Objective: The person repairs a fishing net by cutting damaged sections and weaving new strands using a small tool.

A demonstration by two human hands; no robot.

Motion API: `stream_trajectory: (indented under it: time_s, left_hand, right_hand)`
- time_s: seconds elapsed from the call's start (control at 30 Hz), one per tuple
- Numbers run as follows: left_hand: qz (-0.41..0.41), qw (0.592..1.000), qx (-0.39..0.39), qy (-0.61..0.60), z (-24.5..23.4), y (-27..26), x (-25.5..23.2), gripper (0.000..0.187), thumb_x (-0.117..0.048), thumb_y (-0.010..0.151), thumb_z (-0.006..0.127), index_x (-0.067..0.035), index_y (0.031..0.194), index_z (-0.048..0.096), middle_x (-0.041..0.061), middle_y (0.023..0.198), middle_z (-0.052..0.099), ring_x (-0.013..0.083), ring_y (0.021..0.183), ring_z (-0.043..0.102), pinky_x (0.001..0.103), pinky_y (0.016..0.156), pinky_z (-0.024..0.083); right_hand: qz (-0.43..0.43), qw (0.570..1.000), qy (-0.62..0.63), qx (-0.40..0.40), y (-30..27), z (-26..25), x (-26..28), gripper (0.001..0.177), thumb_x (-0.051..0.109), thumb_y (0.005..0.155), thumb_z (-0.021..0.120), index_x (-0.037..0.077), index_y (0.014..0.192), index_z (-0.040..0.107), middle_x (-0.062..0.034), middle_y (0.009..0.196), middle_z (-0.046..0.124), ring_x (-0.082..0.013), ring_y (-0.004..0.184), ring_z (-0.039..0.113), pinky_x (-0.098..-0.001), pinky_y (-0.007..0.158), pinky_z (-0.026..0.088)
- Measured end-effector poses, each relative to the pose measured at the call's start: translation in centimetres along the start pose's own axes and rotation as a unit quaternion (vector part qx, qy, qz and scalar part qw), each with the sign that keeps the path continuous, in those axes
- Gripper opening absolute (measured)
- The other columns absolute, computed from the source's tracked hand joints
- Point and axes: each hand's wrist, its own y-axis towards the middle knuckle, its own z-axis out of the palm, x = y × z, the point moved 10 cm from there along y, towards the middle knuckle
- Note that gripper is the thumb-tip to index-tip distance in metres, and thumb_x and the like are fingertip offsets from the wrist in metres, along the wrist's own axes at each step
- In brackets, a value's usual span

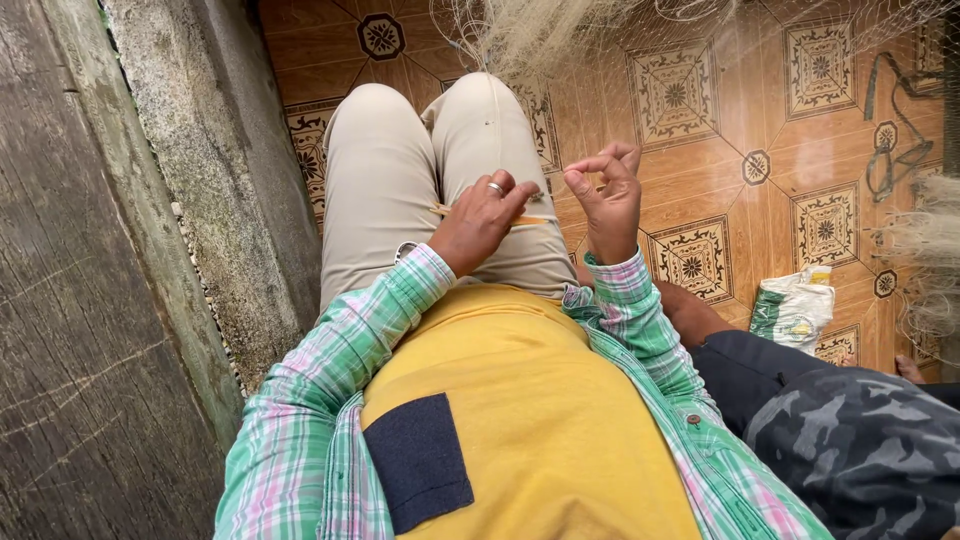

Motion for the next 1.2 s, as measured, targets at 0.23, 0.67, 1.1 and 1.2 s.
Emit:
stream_trajectory:
  time_s: [0.23,0.67,1.1,1.2]
  left_hand:
    - [-0.090,0.971,-0.079,-0.207,-4.6,2.9,0.7,0.020,-0.016,0.108,0.053,-0.022,0.126,0.060,0.007,0.107,0.050,0.0359,0.093,0.065,0.044,0.079,0.056]
    - [-0.102,0.890,-0.028,-0.444,1.8,6.7,1.9,0.021,-0.036,0.103,0.068,-0.016,0.110,0.068,0.003,0.100,0.048,0.0140,0.078,0.055,0.027,0.068,0.048]
    - [-0.183,0.792,-0.086,-0.576,-1.1,4.2,2.4,0.018,-0.023,0.108,0.056,-0.006,0.106,0.060,-0.006,0.080,0.041,-0.0001,0.060,0.037,0.015,0.050,0.032]
    - [-0.178,0.782,-0.086,-0.591,-1.6,4.1,2.3,0.021,-0.023,0.110,0.053,-0.003,0.107,0.060,-0.007,0.066,0.031,0.0007,0.055,0.031,0.015,0.049,0.029]
  right_hand:
    - [0.012,0.999,0.041,0.004,-1.4,-1.1,1.1,0.013,0.020,0.093,0.079,0.010,0.092,0.070,-0.0027,0.112,0.038,-0.0106,0.104,0.036,-0.0270,0.093,0.031]
    - [0.007,0.997,0.079,-0.010,-1.4,-2.3,0.3,0.013,0.015,0.093,0.079,0.005,0.094,0.071,-0.0039,0.108,0.037,-0.0114,0.106,0.038,-0.0285,0.098,0.033]
    - [0.007,0.994,0.102,-0.030,-0.9,-1.9,0.1,0.013,0.015,0.095,0.078,0.004,0.095,0.071,-0.0024,0.104,0.035,-0.0087,0.099,0.034,-0.0274,0.095,0.033]
    - [0.006,0.994,0.107,-0.033,-1.0,-1.9,0.3,0.011,0.012,0.094,0.078,0.004,0.096,0.071,-0.0028,0.104,0.037,-0.0074,0.095,0.034,-0.0254,0.092,0.033]
